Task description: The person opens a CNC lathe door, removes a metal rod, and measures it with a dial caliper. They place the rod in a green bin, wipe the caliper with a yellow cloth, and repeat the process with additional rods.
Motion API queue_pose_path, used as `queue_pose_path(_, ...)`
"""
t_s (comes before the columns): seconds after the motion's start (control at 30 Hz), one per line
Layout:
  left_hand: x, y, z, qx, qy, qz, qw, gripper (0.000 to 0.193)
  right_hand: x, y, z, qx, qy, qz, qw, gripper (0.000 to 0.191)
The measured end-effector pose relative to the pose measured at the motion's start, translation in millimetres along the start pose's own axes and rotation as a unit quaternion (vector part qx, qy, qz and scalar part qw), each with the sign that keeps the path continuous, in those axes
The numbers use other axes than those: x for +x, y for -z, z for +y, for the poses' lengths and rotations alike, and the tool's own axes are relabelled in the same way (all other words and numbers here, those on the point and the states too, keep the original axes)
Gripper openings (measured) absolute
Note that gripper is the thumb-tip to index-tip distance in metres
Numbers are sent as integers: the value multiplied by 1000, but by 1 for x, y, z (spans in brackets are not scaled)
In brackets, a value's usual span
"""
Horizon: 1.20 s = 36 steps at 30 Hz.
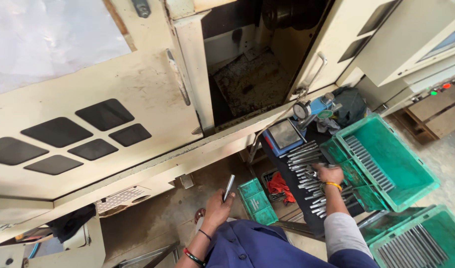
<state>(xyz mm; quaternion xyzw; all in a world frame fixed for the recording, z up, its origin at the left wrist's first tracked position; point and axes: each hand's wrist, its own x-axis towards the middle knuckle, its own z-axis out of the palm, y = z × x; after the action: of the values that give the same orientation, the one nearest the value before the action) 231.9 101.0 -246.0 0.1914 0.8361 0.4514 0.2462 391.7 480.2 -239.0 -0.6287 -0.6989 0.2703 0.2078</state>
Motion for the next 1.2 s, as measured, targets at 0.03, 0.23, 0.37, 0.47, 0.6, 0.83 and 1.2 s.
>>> queue_pose_path(0.03, 2, -1, 1, 10, 3, -8, 1000, 39, -2, 1, 3, -15, 11, -38, 999, 64)
queue_pose_path(0.23, 7, -14, 13, -11, -14, -70, 997, 36, -9, -6, 15, -132, 271, -78, 950, 66)
queue_pose_path(0.37, 6, -18, 22, 2, -26, -78, 997, 35, -10, -10, 18, -165, 233, -135, 949, 59)
queue_pose_path(0.47, 4, -14, 27, 14, -15, -86, 996, 36, -10, -9, 19, -181, 213, -143, 949, 54)
queue_pose_path(0.6, 3, -8, 30, 10, -5, -83, 997, 35, -4, -3, 6, -238, 200, -171, 935, 53)
queue_pose_path(0.83, -3, -10, 24, 1, -13, -66, 998, 36, 2, -1, 4, -300, 234, -172, 909, 53)
queue_pose_path(1.2, -7, 3, 68, -10, -28, -34, 999, 39, -56, -26, -47, 467, 11, -378, 800, 49)
